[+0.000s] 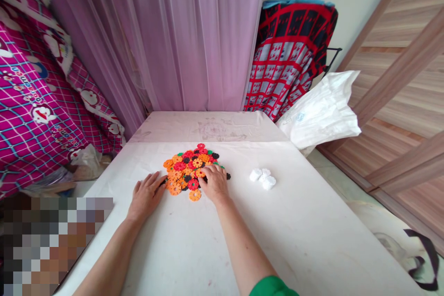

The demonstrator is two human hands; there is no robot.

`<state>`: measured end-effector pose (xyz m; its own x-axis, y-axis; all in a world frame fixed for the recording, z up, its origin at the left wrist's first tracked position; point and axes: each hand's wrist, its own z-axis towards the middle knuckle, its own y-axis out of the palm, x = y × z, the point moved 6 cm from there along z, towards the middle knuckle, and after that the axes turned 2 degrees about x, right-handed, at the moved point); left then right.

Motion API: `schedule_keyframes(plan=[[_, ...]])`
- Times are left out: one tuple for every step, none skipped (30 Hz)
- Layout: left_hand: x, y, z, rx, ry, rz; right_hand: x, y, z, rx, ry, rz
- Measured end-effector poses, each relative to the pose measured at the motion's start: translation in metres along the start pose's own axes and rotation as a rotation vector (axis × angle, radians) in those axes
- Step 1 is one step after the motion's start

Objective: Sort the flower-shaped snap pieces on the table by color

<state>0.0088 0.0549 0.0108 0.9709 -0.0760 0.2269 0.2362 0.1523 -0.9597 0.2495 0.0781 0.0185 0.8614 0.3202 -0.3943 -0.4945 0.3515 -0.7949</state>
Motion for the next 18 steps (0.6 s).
schedule_keyframes(plan=[[0.000,0.000,0.000,0.000,0.008,0.003,0.001,0.000,0.000,0.008,0.010,-0.002],[0.000,0.000,0.000,0.001,0.014,0.004,0.002,0.000,0.000,0.017,0.023,-0.002],[0.000,0.000,0.000,0.002,0.015,0.006,0.002,0.000,0.000,0.026,0.036,-0.002],[0.000,0.000,0.000,0.001,0.013,0.008,0.003,-0.001,0.000,0.032,0.044,-0.002],[0.000,0.000,0.000,0.000,0.010,0.010,0.003,-0.001,0.000,0.034,0.044,0.000],[0.000,0.000,0.000,0.000,0.007,0.010,0.002,-0.001,0.000,0.029,0.035,0.002],[0.000,0.000,0.000,0.000,0.006,0.009,0.001,-0.001,0.000,0.022,0.023,0.005],[0.001,0.000,0.000,0.003,0.006,0.007,0.000,0.000,0.001,0.015,0.014,0.009],[0.001,0.000,0.000,0.007,0.008,0.005,0.000,0.000,0.001,0.010,0.010,0.013],[0.001,-0.001,0.000,0.013,0.012,0.003,0.000,0.001,0.002,0.009,0.009,0.016],[0.002,-0.001,0.000,0.018,0.014,0.001,0.000,0.001,0.003,0.017,0.011,0.018],[0.002,-0.001,0.000,0.021,0.016,0.000,0.000,0.001,0.003,0.034,0.013,0.020],[0.002,-0.001,0.000,0.022,0.019,-0.001,0.001,0.001,0.003,0.058,0.014,0.024],[0.002,-0.001,0.000,0.023,0.020,-0.001,0.002,0.000,0.002,0.090,0.014,0.029],[0.001,-0.001,0.000,0.023,0.020,-0.002,0.003,-0.001,0.001,0.129,0.020,0.037],[0.001,-0.001,0.000,0.024,0.021,-0.004,0.005,-0.002,-0.001,0.170,0.029,0.049],[0.001,-0.001,0.000,0.026,0.022,-0.006,0.008,-0.004,-0.003,0.209,0.039,0.064],[0.001,-0.001,0.000,0.029,0.024,-0.009,0.010,-0.006,-0.007,0.242,0.048,0.079]])
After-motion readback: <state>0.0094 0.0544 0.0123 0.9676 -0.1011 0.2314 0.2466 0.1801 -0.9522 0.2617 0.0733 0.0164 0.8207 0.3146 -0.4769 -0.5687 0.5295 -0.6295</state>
